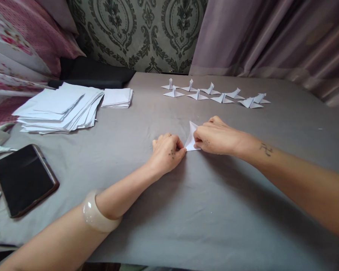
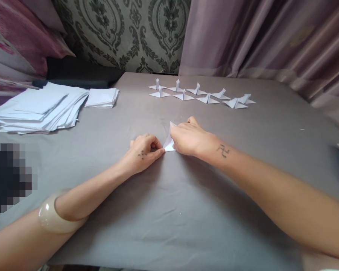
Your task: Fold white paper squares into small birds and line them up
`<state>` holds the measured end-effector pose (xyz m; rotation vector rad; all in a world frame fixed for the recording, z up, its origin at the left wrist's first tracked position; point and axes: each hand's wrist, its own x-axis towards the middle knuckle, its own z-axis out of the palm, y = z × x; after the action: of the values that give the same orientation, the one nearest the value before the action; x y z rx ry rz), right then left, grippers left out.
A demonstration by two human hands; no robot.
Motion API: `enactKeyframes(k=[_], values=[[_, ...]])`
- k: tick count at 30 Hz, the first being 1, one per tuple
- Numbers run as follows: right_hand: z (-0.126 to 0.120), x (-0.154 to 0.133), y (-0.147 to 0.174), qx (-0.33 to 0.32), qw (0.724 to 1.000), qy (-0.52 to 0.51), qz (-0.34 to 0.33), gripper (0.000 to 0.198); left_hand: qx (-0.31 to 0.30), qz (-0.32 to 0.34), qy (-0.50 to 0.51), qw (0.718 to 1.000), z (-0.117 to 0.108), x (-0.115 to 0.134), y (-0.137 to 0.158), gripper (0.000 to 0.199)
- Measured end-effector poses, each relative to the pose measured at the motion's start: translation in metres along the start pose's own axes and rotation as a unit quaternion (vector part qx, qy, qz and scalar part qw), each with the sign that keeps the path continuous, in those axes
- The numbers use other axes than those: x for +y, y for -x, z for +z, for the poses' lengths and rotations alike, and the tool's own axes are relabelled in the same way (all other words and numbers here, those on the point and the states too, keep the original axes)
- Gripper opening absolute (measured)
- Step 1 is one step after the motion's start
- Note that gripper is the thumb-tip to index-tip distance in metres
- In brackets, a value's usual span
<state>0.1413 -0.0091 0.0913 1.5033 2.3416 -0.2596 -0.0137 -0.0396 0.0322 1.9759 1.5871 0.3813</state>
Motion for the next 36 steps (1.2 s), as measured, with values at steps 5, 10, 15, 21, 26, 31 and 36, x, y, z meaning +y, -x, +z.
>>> enactKeyframes(k=[5,10,15,21,26,31,36], values=[[-0.005,-0.002,-0.002,-0.045,0.999,0.019,0.021,0.012,-0.005,-0.030,0.029,0.999,0.000,0.000,-0.003,0.013],[-0.010,-0.007,-0.003,-0.073,0.997,0.025,0.030,0.011,-0.006,-0.036,0.056,0.998,-0.001,-0.001,-0.006,0.016],[-0.013,-0.012,-0.002,-0.074,0.996,0.039,0.016,0.017,0.003,-0.038,0.101,0.994,-0.002,-0.006,-0.005,0.023],[-0.005,-0.011,-0.006,-0.022,1.000,0.014,0.004,0.018,0.079,0.223,0.096,0.967,0.007,-0.009,0.008,0.027],[-0.001,-0.015,-0.010,0.022,1.000,-0.005,0.003,0.022,0.039,0.342,-0.060,0.937,0.020,-0.010,0.007,0.037],[-0.008,-0.019,-0.002,-0.009,0.999,0.044,0.028,0.018,0.041,0.358,-0.105,0.927,0.020,-0.009,0.004,0.033],[0.004,-0.001,0.031,0.218,0.972,-0.081,-0.035,0.020,0.024,0.348,-0.140,0.927,0.015,-0.003,0.009,0.037]])
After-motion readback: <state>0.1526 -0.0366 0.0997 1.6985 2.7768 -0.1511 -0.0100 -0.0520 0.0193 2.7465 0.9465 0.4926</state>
